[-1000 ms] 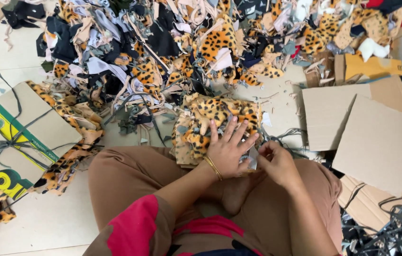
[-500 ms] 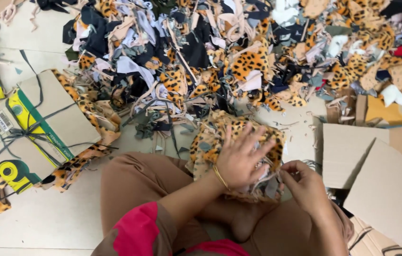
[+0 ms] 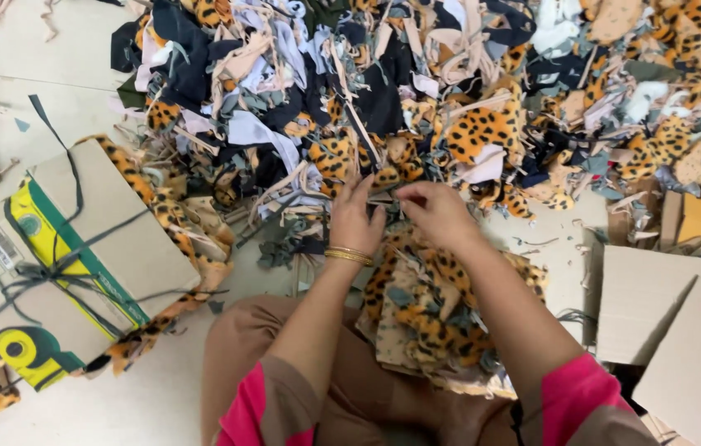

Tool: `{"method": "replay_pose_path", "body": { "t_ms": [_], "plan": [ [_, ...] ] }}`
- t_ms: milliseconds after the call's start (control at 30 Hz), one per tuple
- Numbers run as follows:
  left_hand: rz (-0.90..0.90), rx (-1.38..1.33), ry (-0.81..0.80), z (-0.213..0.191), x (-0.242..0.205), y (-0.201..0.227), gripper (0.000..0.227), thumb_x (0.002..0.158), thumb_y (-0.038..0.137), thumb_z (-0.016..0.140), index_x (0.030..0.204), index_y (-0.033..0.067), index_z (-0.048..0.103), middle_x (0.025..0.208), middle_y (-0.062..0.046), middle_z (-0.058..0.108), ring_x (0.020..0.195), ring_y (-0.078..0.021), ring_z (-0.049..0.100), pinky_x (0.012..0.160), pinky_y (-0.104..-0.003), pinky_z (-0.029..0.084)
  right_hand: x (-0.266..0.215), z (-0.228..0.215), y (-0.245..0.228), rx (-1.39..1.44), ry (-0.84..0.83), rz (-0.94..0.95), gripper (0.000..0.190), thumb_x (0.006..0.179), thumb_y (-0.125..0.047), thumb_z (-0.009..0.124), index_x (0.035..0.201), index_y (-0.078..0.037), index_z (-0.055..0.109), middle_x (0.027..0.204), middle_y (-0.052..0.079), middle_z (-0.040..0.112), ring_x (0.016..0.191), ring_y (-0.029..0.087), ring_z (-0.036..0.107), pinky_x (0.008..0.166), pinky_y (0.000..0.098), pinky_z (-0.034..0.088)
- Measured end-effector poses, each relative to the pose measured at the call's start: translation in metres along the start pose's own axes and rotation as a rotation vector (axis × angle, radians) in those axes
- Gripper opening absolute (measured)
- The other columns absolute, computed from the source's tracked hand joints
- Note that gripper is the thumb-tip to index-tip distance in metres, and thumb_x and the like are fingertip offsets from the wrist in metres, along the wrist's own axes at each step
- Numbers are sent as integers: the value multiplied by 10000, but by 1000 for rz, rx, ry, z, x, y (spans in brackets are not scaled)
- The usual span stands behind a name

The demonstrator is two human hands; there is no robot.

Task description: The person sorts through a pile of scrap fabric pieces by hand, picking up individual pieces, smoothing them out, and stacking them into a neat bundle.

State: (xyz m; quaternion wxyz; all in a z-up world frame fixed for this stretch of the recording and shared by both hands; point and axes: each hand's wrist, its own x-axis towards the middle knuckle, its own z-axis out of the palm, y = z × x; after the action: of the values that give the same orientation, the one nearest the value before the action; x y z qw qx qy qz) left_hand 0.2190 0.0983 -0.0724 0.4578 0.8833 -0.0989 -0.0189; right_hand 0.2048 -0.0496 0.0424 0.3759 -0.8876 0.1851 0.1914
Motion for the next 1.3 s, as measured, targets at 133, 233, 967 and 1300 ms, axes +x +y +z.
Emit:
{"method": "replay_pose_path", "body": {
  "t_ms": [133, 233, 967, 1300],
  "plan": [
    [-63, -140, 16, -7, 16, -2, 660, 883, 76, 689, 1498, 68, 448, 1620, -196, 399, 1351, -378, 480, 987, -453, 483, 95, 52, 31, -56, 152, -273, 284, 931, -123, 684, 1209, -95, 736, 1098, 109, 756, 955, 245, 730, 833, 402, 576],
    [-656, -443, -218, 14, 23, -26, 757, 968, 54, 588, 1675, 179, 345, 1379, -243, 658, 1137, -379, 663, 954, -437, 534, 123, 68, 23, -137, 254, -345, 469, 812, -88, 752, 1276, -85, 686, 1114, 198, 694, 992, 363, 681, 844, 459, 551],
    [-788, -1475, -176, 34, 10, -11, 684, 953, 134, 608, 1593, 221, 382, 1451, -77, 531, 1185, -227, 594, 885, -422, 544, 68, -13, 14, 320, -178, 5, 206, 898, -101, 740, 1102, -69, 733, 923, -5, 732, 753, 81, 661, 644, 241, 547],
    [-480, -1169, 273, 41, 21, -42, 355, 995, -47, 614, 1345, 7, 638, 1222, -81, 701, 1031, -149, 671, 880, -304, 558, 83, -19, 35, -381, 524, -503, 509, 757, -79, 821, 1240, 29, 703, 1136, 236, 688, 1023, 391, 665, 858, 482, 536]
  ]
}}
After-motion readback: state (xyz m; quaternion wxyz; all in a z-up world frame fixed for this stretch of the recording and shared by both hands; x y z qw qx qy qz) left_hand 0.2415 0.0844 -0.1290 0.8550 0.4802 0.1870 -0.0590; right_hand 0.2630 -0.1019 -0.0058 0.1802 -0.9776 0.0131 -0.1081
